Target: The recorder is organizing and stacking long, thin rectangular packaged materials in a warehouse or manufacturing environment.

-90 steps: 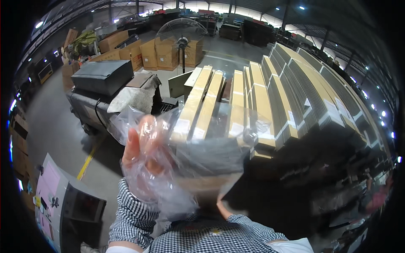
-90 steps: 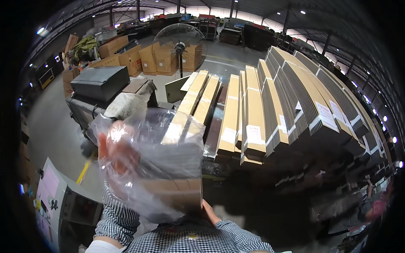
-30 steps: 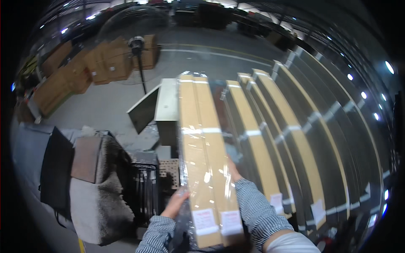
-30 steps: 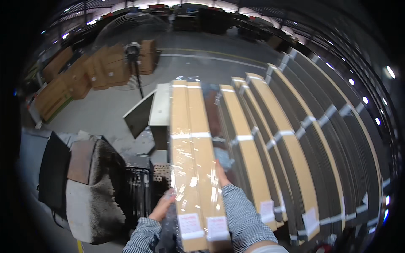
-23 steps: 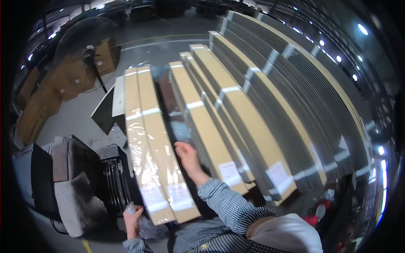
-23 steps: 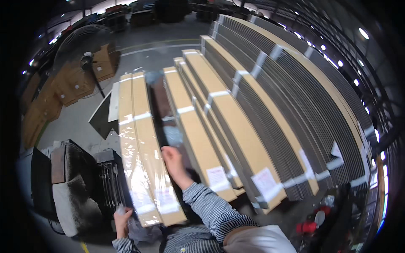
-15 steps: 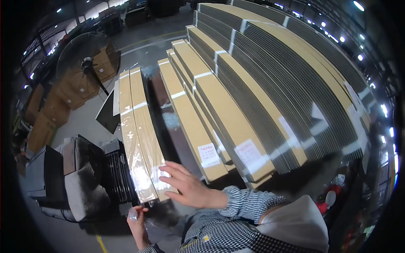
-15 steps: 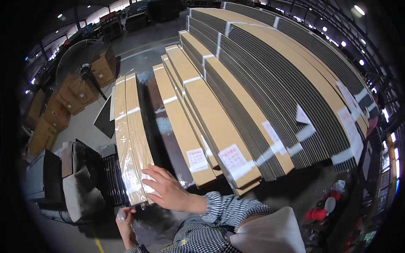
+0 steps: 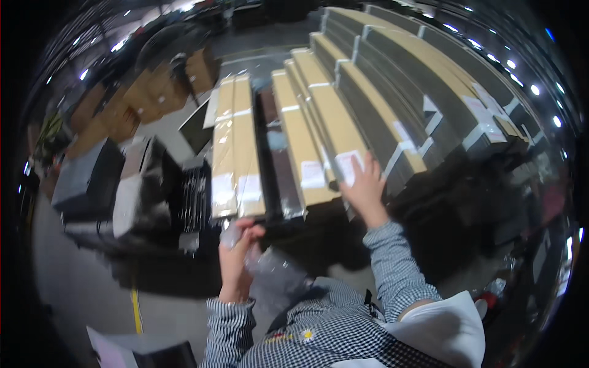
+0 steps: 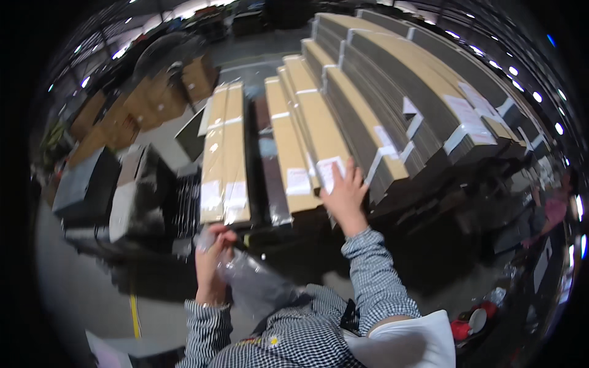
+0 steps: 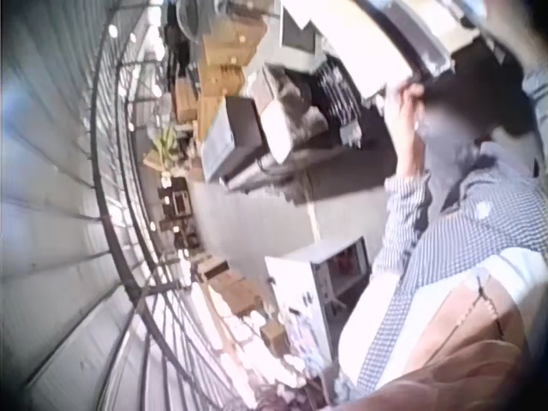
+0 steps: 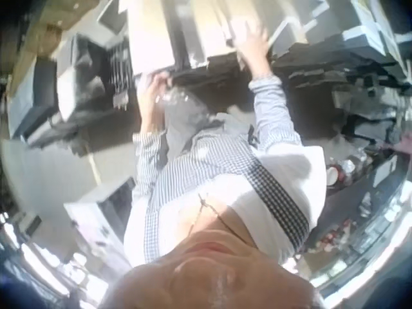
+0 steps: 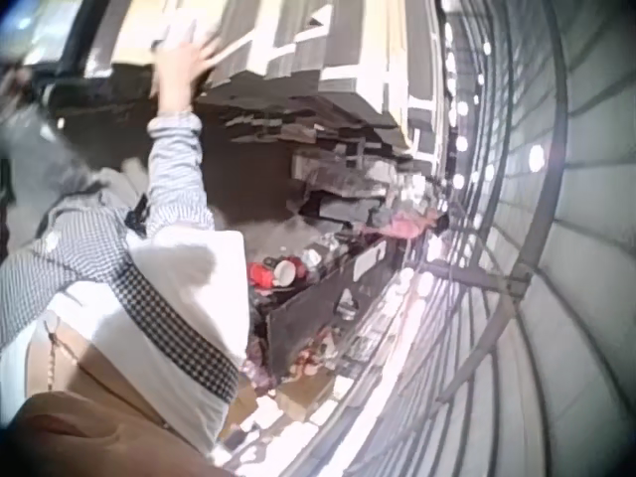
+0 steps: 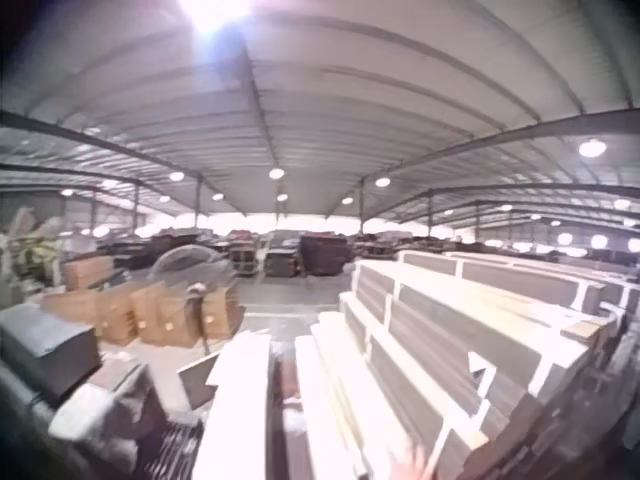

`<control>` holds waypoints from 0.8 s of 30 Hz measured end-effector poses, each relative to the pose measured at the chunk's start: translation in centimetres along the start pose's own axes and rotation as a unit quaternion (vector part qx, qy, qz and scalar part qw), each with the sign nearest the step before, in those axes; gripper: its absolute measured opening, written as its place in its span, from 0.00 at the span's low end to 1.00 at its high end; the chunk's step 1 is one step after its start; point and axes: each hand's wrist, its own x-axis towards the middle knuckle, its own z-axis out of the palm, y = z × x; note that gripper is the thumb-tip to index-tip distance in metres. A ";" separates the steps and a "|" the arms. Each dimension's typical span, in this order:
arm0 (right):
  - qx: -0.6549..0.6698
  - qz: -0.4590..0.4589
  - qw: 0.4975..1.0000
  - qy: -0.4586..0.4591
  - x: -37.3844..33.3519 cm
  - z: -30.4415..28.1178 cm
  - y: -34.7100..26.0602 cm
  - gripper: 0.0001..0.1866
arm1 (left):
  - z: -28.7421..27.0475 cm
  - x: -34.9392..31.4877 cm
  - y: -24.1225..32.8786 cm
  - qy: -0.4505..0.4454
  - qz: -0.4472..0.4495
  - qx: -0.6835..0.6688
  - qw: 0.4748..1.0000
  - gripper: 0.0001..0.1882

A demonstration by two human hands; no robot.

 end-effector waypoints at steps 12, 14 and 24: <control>0.440 -0.196 0.872 -0.088 -20.4 -16.8 -9.5 0.25 | 3.7 -9.3 -1.3 0.024 0.044 -0.014 0.999 0.07; 0.472 -0.172 0.861 -0.077 -20.9 -15.7 -9.5 0.15 | 4.9 -10.4 -2.5 -0.007 0.073 0.018 0.997 0.07; 0.794 -0.013 0.592 -0.138 -22.6 -13.7 -1.9 0.11 | 4.2 -14.0 -4.0 -0.057 -0.043 0.028 0.997 0.08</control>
